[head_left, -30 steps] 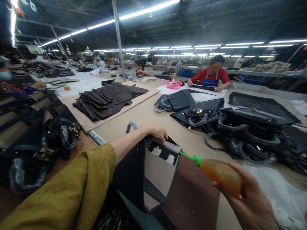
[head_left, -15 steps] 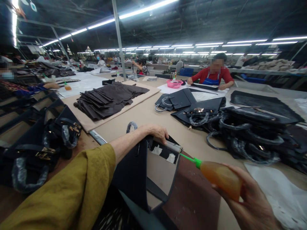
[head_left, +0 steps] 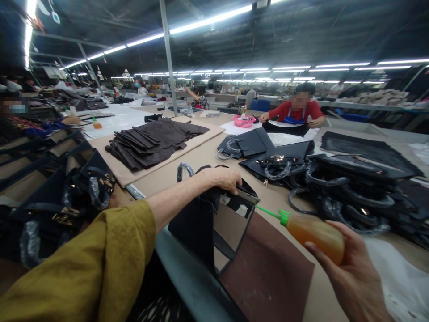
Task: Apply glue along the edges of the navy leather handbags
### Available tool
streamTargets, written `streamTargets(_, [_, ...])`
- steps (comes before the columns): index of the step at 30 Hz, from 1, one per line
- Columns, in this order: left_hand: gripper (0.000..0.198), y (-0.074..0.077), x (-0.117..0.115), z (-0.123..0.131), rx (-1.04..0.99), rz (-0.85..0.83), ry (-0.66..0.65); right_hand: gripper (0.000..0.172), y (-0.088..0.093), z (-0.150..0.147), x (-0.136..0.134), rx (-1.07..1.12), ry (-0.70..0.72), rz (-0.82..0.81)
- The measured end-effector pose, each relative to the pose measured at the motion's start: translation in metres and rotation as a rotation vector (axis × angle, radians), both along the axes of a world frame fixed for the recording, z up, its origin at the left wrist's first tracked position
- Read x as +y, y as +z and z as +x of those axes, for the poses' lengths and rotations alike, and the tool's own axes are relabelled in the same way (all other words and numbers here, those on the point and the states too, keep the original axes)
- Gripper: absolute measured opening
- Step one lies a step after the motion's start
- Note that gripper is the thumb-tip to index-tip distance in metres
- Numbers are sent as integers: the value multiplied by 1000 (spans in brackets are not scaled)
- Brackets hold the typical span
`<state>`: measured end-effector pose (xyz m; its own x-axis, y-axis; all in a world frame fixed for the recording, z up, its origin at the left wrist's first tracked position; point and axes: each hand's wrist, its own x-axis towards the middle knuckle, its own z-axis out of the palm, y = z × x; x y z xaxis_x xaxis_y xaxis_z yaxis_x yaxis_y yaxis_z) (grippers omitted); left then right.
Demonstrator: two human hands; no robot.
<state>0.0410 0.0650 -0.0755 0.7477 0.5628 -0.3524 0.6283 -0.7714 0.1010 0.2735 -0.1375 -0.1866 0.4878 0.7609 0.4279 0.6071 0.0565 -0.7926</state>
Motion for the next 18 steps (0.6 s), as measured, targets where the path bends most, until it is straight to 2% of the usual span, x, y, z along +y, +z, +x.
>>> streamTargets(6, [21, -7, -4, 2, -3, 27, 11, 70, -2, 0, 1, 76, 0, -18])
streamTargets(18, [19, -6, -5, 2, 7, 8, 10, 64, 1, -5, 2, 101, 59, -4])
